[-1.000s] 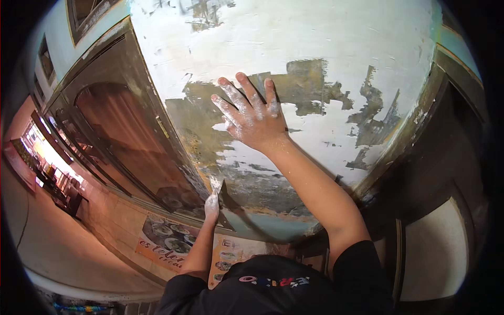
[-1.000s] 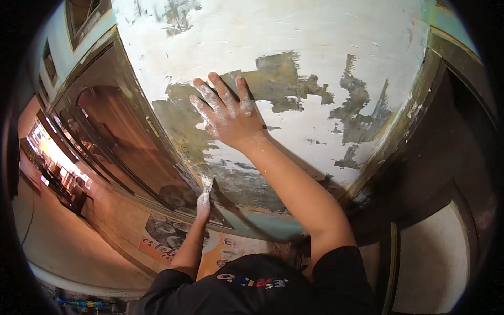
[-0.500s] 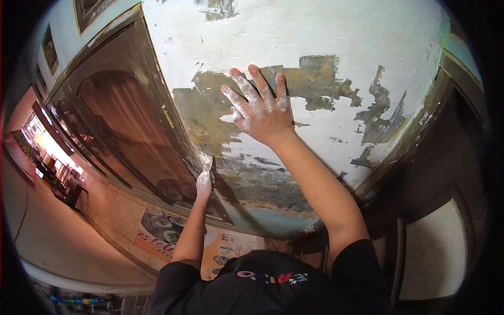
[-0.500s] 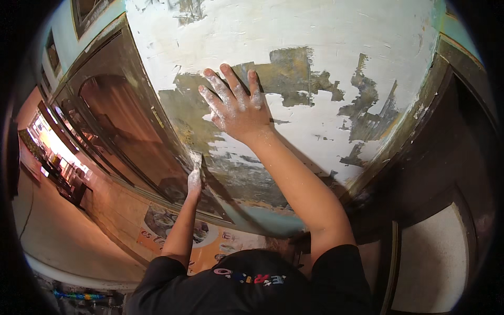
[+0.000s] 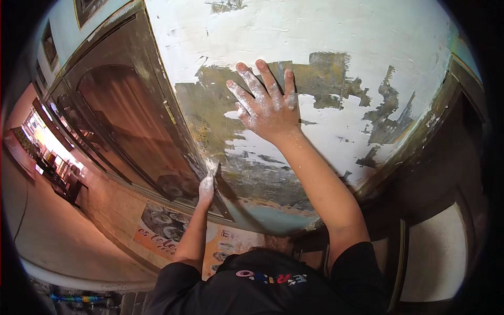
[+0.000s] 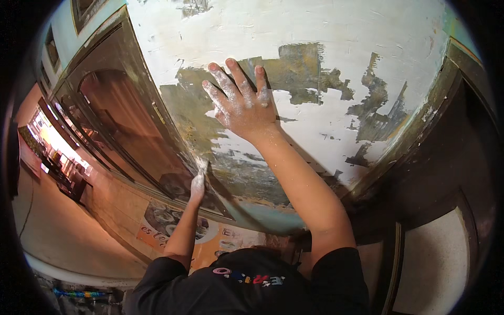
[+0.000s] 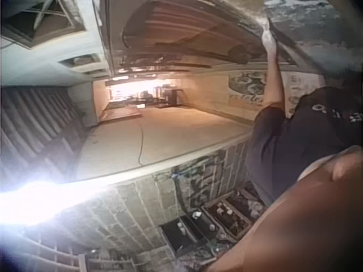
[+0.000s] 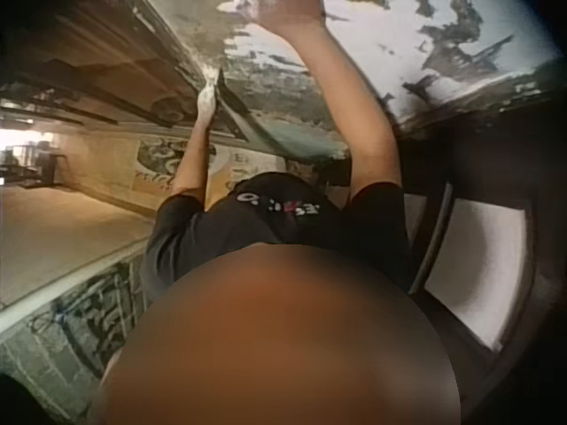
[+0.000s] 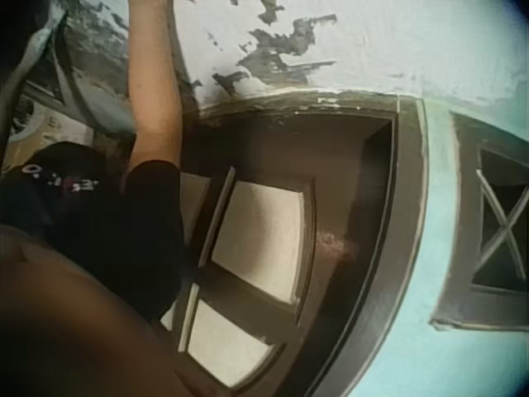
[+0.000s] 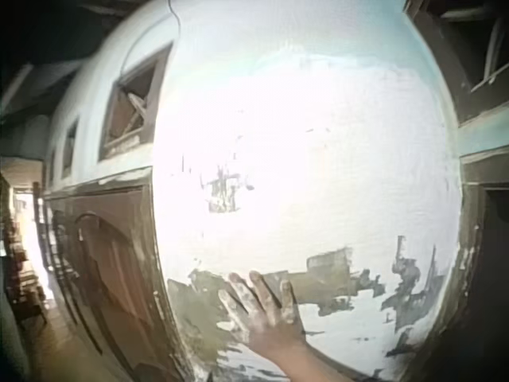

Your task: Using a putty knife to apply or scrape plaster on a ceiling.

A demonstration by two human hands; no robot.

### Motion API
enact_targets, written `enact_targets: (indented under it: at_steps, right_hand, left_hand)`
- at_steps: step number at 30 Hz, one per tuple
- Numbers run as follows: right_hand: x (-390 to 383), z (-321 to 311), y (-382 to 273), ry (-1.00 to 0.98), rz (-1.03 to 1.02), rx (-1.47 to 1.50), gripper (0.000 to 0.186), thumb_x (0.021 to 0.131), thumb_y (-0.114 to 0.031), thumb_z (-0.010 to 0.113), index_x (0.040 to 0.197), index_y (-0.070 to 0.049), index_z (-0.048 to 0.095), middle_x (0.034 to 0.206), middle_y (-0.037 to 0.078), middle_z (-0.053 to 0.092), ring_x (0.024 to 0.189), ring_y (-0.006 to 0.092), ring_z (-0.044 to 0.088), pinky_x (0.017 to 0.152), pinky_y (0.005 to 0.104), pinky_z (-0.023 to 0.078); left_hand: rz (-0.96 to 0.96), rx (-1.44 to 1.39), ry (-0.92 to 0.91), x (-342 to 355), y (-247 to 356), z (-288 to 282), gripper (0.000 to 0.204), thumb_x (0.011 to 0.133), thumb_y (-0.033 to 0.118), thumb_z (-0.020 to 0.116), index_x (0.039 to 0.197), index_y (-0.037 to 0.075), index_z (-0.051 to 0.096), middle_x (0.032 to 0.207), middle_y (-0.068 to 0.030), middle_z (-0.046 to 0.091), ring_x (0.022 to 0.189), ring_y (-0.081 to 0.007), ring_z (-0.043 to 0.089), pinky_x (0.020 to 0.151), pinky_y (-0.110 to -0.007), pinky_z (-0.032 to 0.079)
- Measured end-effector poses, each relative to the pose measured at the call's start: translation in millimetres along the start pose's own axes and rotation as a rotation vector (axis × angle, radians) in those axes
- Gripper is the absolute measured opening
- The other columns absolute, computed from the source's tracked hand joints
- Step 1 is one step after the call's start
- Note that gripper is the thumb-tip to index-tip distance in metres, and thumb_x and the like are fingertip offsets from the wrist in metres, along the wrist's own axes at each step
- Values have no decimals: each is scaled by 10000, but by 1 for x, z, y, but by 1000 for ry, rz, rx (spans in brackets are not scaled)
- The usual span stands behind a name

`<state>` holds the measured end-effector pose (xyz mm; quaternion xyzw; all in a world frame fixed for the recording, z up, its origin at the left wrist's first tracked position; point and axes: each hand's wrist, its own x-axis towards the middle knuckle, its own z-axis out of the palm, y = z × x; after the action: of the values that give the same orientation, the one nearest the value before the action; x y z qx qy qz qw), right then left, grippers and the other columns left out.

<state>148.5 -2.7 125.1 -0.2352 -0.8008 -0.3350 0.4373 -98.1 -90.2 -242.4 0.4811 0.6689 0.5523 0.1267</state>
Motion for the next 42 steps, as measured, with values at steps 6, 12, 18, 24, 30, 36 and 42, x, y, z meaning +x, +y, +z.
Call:
enact_targets:
  at_steps: [6, 12, 18, 24, 30, 36, 42]
  right_hand:
    - [-5, 6, 2, -27, 8, 16, 516, 735, -430, 643, 1236, -352, 544, 1471, -66, 296, 1400, 216, 133, 1089, 583, 32]
    - [-12, 5, 12, -27, 30, -5, 485, 744, -412, 637, 1219, -348, 560, 1465, -74, 305, 1399, 209, 137, 1092, 578, 26]
    - [-6, 7, 4, 4, -11, -83, 574, 703, -520, 656, 1233, -327, 548, 1480, -59, 271, 1388, 211, 148, 1070, 590, 148]
    - [-4, 6, 3, 20, 1, -52, 537, 716, -496, 658, 1215, -322, 564, 1467, -62, 298, 1379, 202, 179, 1067, 587, 145]
    - [-13, 2, 12, -18, 45, -1, 391, 783, -394, 607, 1171, -346, 600, 1446, -71, 345, 1386, 201, 186, 1057, 609, 113]
    - [0, 2, -8, -18, 23, 46, 392, 778, -384, 613, 1168, -345, 601, 1444, -69, 346, 1386, 203, 188, 1054, 611, 128]
    - [-10, 3, 3, -7, 45, 2, 363, 794, -394, 595, 1153, -338, 613, 1438, -72, 357, 1382, 200, 200, 1051, 614, 132]
  left_hand:
    - [-214, -79, 58, -1, -6, 13, 493, 967, 394, 369, 823, -33, 570, 643, -157, 520, 583, -254, 484, 584, -379, 403]
    - [-382, -262, -8, 62, 102, -15, 505, 958, 421, 374, 717, 7, 535, 572, -64, 479, 527, -169, 451, 531, -340, 381]
    - [-309, 63, -25, -26, -9, 19, 533, 951, 448, 365, 865, -25, 595, 659, -141, 571, 621, -243, 547, 594, -380, 423]
    - [-174, -6, 104, -12, 29, -1, 509, 949, 434, 404, 825, -18, 605, 612, -125, 549, 575, -236, 526, 582, -385, 425]
    - [-103, 7, 66, 21, 113, 6, 504, 951, 420, 385, 736, -3, 555, 614, -184, 514, 574, -320, 491, 579, -421, 407]
    - [-180, 131, 152, -17, 28, 21, 508, 951, 428, 395, 757, -8, 570, 608, -128, 514, 553, -232, 503, 557, -373, 405]
    - [-85, -113, 82, 9, 88, 21, 477, 956, 399, 397, 766, -4, 567, 603, -137, 496, 547, -237, 477, 547, -376, 396]
